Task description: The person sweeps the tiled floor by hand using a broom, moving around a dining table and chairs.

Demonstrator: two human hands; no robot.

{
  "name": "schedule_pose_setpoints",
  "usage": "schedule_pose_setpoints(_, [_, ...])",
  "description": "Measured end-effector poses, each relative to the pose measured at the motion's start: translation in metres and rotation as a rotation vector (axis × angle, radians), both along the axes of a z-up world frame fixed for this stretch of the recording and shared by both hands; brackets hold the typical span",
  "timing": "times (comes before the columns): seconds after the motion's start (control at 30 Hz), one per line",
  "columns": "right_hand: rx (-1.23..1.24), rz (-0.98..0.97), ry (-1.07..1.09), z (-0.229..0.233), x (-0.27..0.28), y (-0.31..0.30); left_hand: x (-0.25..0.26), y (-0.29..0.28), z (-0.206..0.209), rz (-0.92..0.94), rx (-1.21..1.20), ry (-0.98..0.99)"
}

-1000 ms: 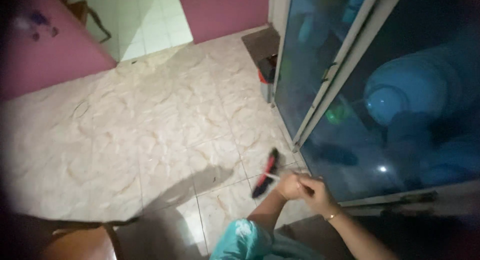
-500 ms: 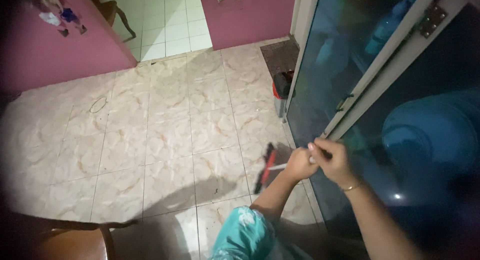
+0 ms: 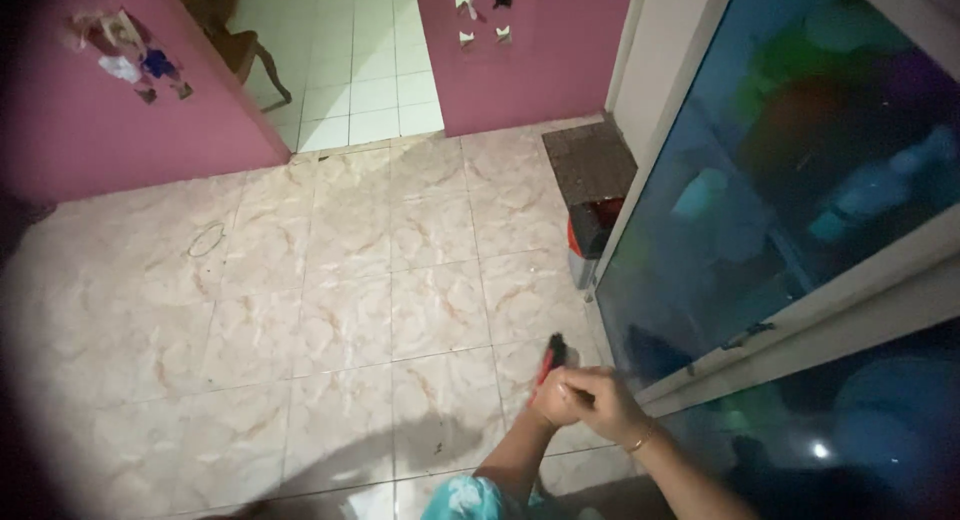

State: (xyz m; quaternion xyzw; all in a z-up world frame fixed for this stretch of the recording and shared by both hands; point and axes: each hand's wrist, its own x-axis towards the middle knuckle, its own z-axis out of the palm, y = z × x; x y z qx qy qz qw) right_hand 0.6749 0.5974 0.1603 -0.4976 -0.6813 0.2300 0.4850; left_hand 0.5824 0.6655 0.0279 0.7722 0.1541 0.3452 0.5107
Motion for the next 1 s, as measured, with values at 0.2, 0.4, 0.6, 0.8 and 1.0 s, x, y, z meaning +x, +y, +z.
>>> schedule_pose_setpoints(0.2, [-0.115, -0.161, 0.068, -0.081, 0.012, 0.038, 0.003, 0.058, 0.009, 0.033, 0.288, 0.393])
schedule_pose_setpoints(0.4, [-0.195, -0.227, 0.239, -0.064, 0.067, 0.067, 0.048, 0.093, 0.033, 0.066, 0.237, 0.196])
schedule_pose_setpoints(0.6, [-0.210, -0.208, -0.164, 0.044, 0.109, 0.111, 0.127, 0.124, 0.013, 0.096, 0.281, 0.133])
schedule_pose_setpoints(0.8, [-0.199, 0.013, -0.266, 0.037, 0.091, 0.164, 0.136, 0.157, -0.053, 0.055, -0.005, -0.195])
schedule_pose_setpoints(1.0, [0.052, 0.084, -0.083, -0.001, 0.110, 0.202, 0.112, 0.197, -0.018, 0.151, 0.123, 0.029])
